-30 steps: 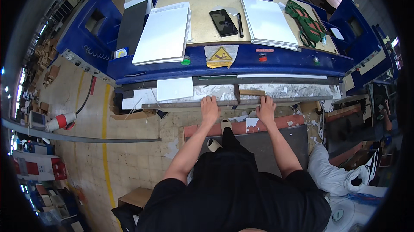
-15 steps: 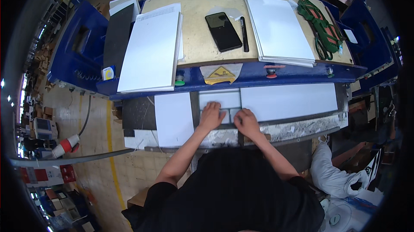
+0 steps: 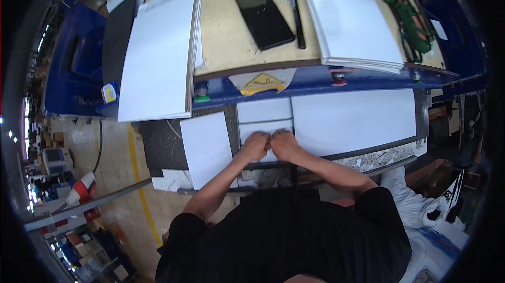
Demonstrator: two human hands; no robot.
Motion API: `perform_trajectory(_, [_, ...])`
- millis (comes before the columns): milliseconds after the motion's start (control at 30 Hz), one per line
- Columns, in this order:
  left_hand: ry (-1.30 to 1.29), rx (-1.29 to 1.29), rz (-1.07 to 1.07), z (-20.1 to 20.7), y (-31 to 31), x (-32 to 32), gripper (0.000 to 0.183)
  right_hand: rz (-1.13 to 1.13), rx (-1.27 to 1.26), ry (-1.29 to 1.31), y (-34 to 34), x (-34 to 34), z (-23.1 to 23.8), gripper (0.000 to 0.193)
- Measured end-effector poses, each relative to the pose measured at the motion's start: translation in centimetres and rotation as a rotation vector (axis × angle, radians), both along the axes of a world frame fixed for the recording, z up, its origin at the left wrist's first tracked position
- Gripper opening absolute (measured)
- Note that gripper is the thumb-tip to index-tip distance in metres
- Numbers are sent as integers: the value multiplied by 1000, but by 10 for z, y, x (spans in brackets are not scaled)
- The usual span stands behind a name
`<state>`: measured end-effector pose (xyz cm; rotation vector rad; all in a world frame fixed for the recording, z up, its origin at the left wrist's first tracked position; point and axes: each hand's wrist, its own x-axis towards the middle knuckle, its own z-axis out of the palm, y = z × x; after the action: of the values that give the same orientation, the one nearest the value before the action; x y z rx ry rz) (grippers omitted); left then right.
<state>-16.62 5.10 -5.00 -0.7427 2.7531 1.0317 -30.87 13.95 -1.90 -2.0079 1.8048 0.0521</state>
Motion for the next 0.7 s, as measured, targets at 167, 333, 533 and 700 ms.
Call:
perform_trajectory(167, [-59, 3, -79, -33, 11, 16, 24, 187, 85, -123, -5, -11, -12, 14])
perform_trajectory(333, [-4, -5, -7, 7, 27, 17, 24, 168, 4, -181, 10, -20, -17, 16])
perform_trajectory(533, [-17, -205, -3, 2, 32, 10, 47, -121, -97, -217, 32, -16, 22, 29])
perform_trajectory(700, [-54, -199, 13, 29, 19, -6, 49, -328, -257, -287, 149, -21, 46, 39])
